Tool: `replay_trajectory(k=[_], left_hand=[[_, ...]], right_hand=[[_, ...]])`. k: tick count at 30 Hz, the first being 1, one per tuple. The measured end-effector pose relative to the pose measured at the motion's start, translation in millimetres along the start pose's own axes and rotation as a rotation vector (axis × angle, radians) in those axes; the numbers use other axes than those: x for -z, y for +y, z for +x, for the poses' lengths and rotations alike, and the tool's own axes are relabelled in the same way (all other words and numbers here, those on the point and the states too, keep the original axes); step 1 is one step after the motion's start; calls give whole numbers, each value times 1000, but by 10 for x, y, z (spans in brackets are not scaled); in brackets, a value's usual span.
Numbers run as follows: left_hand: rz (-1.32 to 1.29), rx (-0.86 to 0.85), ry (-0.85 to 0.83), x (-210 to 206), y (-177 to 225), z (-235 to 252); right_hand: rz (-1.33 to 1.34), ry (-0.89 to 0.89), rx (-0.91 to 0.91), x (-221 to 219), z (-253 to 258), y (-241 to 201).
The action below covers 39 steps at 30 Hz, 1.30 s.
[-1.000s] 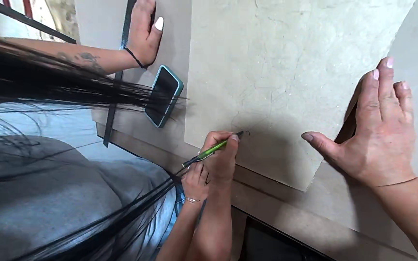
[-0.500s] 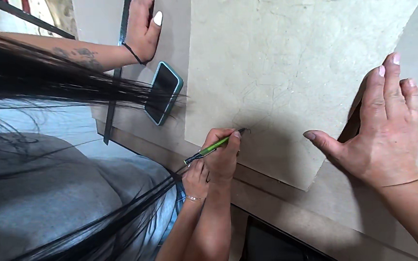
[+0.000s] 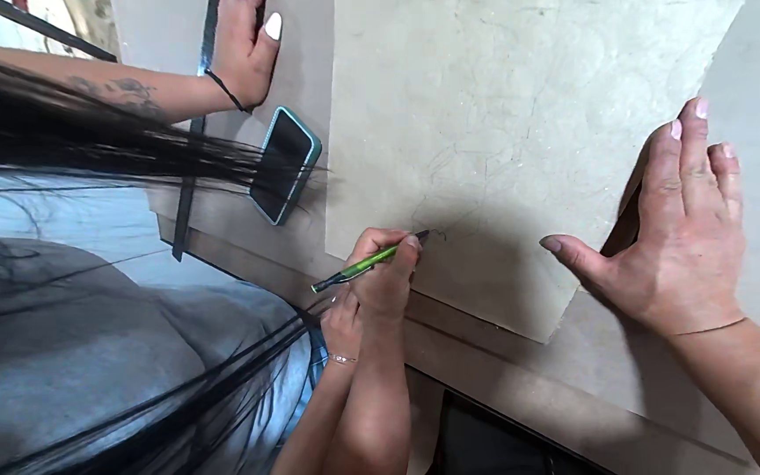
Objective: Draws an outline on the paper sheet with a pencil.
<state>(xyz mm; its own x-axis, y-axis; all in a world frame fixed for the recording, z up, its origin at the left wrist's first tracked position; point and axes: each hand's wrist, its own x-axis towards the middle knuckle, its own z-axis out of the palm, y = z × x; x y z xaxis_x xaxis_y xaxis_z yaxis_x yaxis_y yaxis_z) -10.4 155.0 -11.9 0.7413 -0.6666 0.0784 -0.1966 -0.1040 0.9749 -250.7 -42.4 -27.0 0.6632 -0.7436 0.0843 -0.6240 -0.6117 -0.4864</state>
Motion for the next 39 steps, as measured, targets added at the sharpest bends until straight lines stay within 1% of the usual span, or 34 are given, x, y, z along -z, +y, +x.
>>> replay_trajectory(k=[5, 10, 16, 18, 21, 25, 27, 33, 39], left_hand=[[6, -26, -68, 31, 0, 26], [32, -44, -27, 3, -13, 25], [5, -140, 50, -39, -89, 28], [-5, -129, 58, -35, -89, 24], [-45, -62, 43, 5, -62, 12], [-21, -62, 27, -13, -60, 20], [-3, -62, 52, -38, -44, 17], [95, -80, 212, -146, -42, -3], [42, -47, 241, -112, -18, -40]], right_hand=[[13, -4, -4, 7, 8, -21], [16, -9, -10, 8, 11, -25], [13, -17, -15, 15, 10, -27], [10, -16, -16, 17, 15, -29], [24, -15, -14, 16, 13, -23], [23, -8, -10, 15, 12, -15], [21, -8, -11, 16, 11, -18], [10, -17, -12, 15, 20, -22], [17, -29, -11, 13, 22, -24]])
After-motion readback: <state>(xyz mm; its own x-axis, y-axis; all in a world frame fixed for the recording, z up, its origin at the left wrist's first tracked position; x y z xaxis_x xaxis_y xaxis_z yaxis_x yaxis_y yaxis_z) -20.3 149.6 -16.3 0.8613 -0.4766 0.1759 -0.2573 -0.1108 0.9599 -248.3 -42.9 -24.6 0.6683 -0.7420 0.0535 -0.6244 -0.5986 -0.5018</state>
